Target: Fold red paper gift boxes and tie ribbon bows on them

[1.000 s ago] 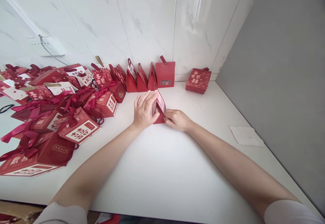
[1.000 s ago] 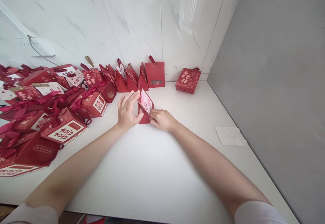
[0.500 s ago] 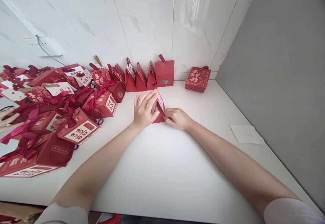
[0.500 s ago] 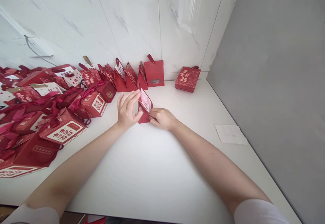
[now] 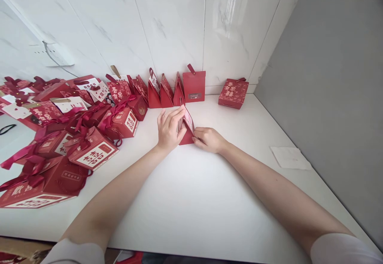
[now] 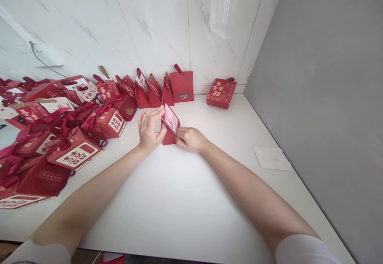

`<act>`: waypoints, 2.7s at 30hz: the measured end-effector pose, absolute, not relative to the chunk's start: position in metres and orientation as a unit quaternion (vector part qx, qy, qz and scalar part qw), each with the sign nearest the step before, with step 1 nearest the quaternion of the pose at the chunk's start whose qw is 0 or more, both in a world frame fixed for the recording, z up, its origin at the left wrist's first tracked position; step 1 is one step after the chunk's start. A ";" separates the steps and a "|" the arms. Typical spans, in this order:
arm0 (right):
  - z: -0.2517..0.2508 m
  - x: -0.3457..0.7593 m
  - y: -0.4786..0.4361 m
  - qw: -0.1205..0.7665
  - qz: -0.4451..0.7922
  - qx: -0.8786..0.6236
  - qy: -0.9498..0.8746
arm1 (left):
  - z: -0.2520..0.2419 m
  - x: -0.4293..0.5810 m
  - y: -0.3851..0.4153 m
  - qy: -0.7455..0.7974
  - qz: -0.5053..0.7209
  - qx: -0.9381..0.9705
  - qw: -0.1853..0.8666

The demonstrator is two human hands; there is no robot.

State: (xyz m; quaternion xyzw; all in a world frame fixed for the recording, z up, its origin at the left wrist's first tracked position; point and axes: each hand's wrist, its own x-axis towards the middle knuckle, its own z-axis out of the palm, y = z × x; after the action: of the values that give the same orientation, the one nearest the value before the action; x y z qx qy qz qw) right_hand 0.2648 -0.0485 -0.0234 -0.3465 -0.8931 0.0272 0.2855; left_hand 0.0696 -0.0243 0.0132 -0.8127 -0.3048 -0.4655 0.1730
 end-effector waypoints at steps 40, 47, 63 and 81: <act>-0.022 0.266 -0.049 0.280 0.031 -0.349 -0.894 | 0.014 0.068 -0.021 -0.276 -0.494 -0.821 0.080; -0.022 0.264 -0.049 0.283 0.038 -0.344 -0.894 | 0.016 0.070 -0.023 -0.309 -0.490 -0.812 0.077; -0.022 0.276 -0.044 0.333 0.095 -0.449 -0.824 | -0.037 0.055 0.012 -0.323 -0.429 -0.777 -0.330; -0.021 0.259 -0.056 0.464 0.259 -0.368 -0.763 | -0.017 0.063 -0.008 -0.248 -0.453 -0.839 -0.169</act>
State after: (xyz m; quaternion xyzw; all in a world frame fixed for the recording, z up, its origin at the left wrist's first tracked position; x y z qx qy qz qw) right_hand 0.2594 -0.0561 -0.0213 -0.3679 -0.7630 0.2591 0.4641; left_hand 0.0627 -0.0082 -0.0174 -0.8394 -0.2484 -0.4530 -0.1691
